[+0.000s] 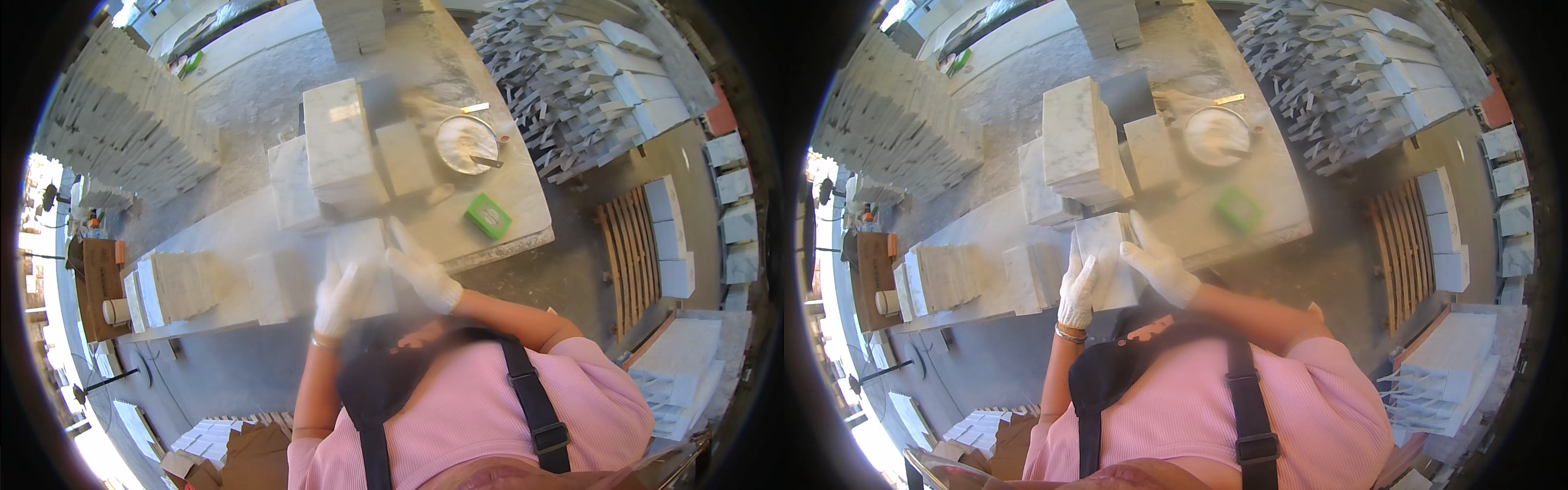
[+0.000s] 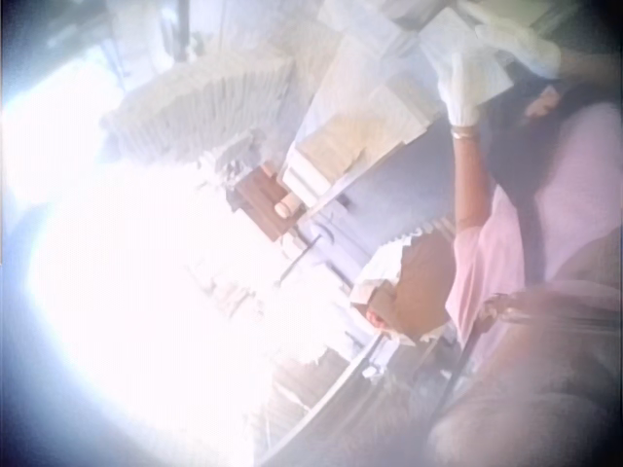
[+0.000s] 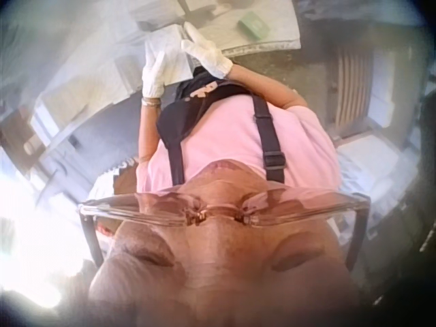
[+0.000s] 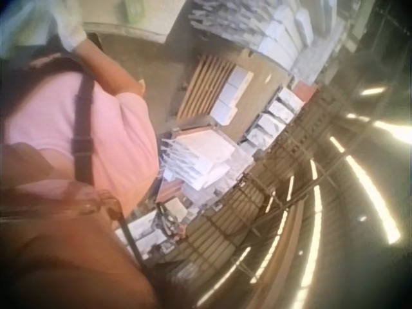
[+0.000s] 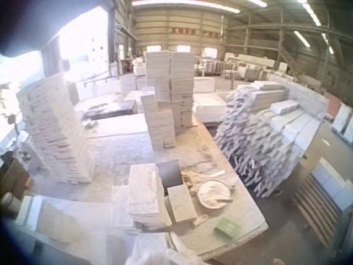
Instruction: The person applies a white paste to the edges of rectangular blocks using a small metal spatula, then smooths and wipes the edges with a green sponge. The person handles multiple blocks one at a time, placing finished pieces aside.
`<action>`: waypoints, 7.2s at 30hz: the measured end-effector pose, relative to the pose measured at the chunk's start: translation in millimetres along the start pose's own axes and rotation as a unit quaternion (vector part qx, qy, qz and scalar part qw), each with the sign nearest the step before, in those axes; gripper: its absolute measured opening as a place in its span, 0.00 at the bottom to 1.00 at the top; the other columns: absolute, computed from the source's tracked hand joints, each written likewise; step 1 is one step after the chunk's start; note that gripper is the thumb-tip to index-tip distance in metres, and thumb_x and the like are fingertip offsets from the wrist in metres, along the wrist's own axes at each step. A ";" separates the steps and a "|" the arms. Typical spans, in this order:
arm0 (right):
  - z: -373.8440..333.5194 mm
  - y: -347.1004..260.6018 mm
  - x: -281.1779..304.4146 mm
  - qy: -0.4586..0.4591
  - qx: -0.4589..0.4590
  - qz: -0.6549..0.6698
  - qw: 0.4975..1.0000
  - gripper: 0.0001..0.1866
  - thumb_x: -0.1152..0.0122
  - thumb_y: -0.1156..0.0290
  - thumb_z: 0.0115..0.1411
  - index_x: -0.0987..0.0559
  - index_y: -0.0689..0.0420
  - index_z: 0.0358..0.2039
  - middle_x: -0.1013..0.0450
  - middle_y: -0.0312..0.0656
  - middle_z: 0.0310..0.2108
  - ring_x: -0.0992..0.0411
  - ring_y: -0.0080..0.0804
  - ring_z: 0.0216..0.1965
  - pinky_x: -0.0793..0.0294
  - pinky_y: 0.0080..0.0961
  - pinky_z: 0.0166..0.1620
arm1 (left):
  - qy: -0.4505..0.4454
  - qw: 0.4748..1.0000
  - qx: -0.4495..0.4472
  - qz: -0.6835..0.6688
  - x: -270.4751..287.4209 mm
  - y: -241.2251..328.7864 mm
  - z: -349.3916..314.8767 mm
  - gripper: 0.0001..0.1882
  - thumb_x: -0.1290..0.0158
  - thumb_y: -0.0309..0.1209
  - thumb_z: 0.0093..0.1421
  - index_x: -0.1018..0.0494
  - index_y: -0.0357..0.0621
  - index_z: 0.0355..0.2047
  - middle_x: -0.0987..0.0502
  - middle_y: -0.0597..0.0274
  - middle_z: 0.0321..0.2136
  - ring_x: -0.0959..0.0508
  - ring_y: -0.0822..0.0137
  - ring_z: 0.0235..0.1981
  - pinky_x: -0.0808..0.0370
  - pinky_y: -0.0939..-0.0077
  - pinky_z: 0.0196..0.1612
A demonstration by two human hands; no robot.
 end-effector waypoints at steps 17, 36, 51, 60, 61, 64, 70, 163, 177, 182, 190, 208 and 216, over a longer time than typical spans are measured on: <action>-24.6 -22.4 127.3 0.135 -0.019 0.108 0.985 0.10 0.42 0.67 0.71 0.21 0.59 0.46 0.24 0.35 0.30 0.28 0.20 0.28 0.29 0.17 0.33 | 0.137 0.941 -0.216 0.223 2.5 134.5 -63.3 0.28 0.46 0.37 0.68 0.30 0.33 0.64 0.22 0.48 0.56 0.22 0.60 0.55 0.28 0.66 0.60; -129.2 -52.5 -61.2 0.329 0.116 -0.114 0.930 0.18 0.34 0.61 0.64 0.19 0.59 0.50 0.21 0.48 0.48 0.22 0.41 0.51 0.25 0.36 0.56 | -0.411 0.829 -0.183 0.332 9.1 79.9 -42.4 0.33 0.43 0.54 0.66 0.23 0.31 0.50 0.20 0.54 0.37 0.20 0.65 0.36 0.23 0.71 0.42; -323.3 4.7 -172.7 0.580 0.076 -0.151 0.797 0.26 0.38 0.54 0.64 0.22 0.57 0.57 0.26 0.51 0.56 0.29 0.50 0.60 0.31 0.43 0.63 | -0.737 0.580 -0.029 0.347 -50.8 -27.9 -198.9 0.34 0.51 0.60 0.69 0.21 0.34 0.40 0.23 0.65 0.24 0.26 0.74 0.24 0.31 0.80 0.28; -491.2 41.1 -281.0 0.684 -0.011 0.040 0.728 0.26 0.42 0.49 0.70 0.23 0.57 0.58 0.23 0.48 0.52 0.24 0.41 0.54 0.26 0.33 0.56 | -0.806 0.505 0.035 0.308 -40.3 -106.0 -365.5 0.28 0.49 0.49 0.71 0.22 0.29 0.33 0.27 0.64 0.18 0.31 0.71 0.17 0.34 0.77 0.23; -499.1 45.4 -291.6 0.661 -0.033 0.095 0.743 0.26 0.43 0.50 0.71 0.23 0.57 0.59 0.23 0.47 0.53 0.24 0.38 0.55 0.27 0.32 0.57 | -0.760 0.562 0.135 0.297 -38.9 -115.8 -375.5 0.28 0.49 0.48 0.71 0.23 0.29 0.33 0.28 0.64 0.18 0.32 0.71 0.16 0.36 0.78 0.22; -519.1 47.8 -318.7 0.679 -0.103 0.117 0.718 0.24 0.50 0.50 0.74 0.25 0.50 0.62 0.22 0.41 0.51 0.23 0.31 0.49 0.25 0.28 0.52 | -0.654 0.595 0.414 0.219 -48.9 -130.5 -409.2 0.21 0.53 0.45 0.74 0.34 0.50 0.23 0.38 0.73 0.16 0.38 0.77 0.16 0.41 0.82 0.19; -558.2 60.1 -356.9 0.756 -0.052 0.259 0.598 0.26 0.51 0.41 0.72 0.17 0.49 0.49 0.30 0.31 0.27 0.29 0.26 0.30 0.30 0.22 0.37 | -0.815 0.437 0.271 0.269 -61.5 -162.8 -469.7 0.24 0.55 0.46 0.75 0.32 0.48 0.22 0.32 0.70 0.18 0.36 0.76 0.18 0.41 0.80 0.22; -584.7 52.3 -412.1 0.837 -0.191 -0.111 0.500 0.18 0.50 0.68 0.72 0.26 0.57 0.59 0.25 0.40 0.51 0.27 0.30 0.53 0.30 0.26 0.58 | -0.866 0.413 0.111 0.261 -21.4 -171.6 -537.3 0.13 0.48 0.34 0.71 0.25 0.36 0.47 0.22 0.69 0.37 0.24 0.76 0.39 0.26 0.78 0.45; -569.4 112.6 -481.2 0.768 0.269 0.321 0.484 0.24 0.45 0.60 0.73 0.27 0.60 0.63 0.26 0.48 0.60 0.28 0.35 0.60 0.29 0.38 0.60 | -0.848 0.487 -0.072 0.197 -114.6 -207.7 -469.1 0.09 0.44 0.34 0.67 0.23 0.40 0.40 0.21 0.64 0.32 0.23 0.70 0.31 0.25 0.76 0.35; -614.7 98.9 -503.8 0.888 0.013 0.241 0.391 0.30 0.42 0.61 0.71 0.34 0.59 0.69 0.32 0.45 0.65 0.30 0.35 0.62 0.32 0.36 0.64 | -0.901 0.372 -0.073 0.211 -125.7 -201.4 -470.6 0.08 0.46 0.33 0.70 0.23 0.42 0.38 0.22 0.69 0.30 0.25 0.77 0.29 0.26 0.81 0.35; -587.4 87.4 -449.6 0.866 -0.060 0.092 0.487 0.48 0.31 0.53 0.62 0.46 0.55 0.75 0.50 0.52 0.76 0.57 0.45 0.78 0.55 0.39 0.76 | -0.914 0.242 0.172 0.278 -19.4 -165.3 -535.7 0.06 0.43 0.27 0.66 0.23 0.38 0.41 0.21 0.70 0.32 0.25 0.80 0.33 0.27 0.83 0.39; -588.7 107.2 -678.3 0.962 -0.077 0.220 0.144 0.10 0.28 0.70 0.58 0.16 0.61 0.37 0.23 0.31 0.30 0.29 0.15 0.33 0.29 0.21 0.37 | -0.903 0.210 0.111 0.357 -4.6 -179.9 -524.2 0.15 0.49 0.35 0.71 0.25 0.32 0.47 0.20 0.57 0.33 0.24 0.71 0.27 0.26 0.78 0.32; -607.8 124.6 -812.3 0.946 -0.135 0.258 -0.142 0.11 0.29 0.70 0.57 0.17 0.60 0.39 0.21 0.35 0.32 0.24 0.22 0.34 0.26 0.23 0.39 | -0.909 0.125 0.088 0.388 29.5 -191.7 -546.6 0.16 0.48 0.36 0.71 0.24 0.34 0.48 0.20 0.59 0.33 0.23 0.72 0.28 0.25 0.77 0.34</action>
Point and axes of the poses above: each hand's wrist, its own z-axis towards the middle knuckle, its own x-axis out of the back of the hand, y = z × x, the point moved 7 cm from there along z, towards the middle knuckle
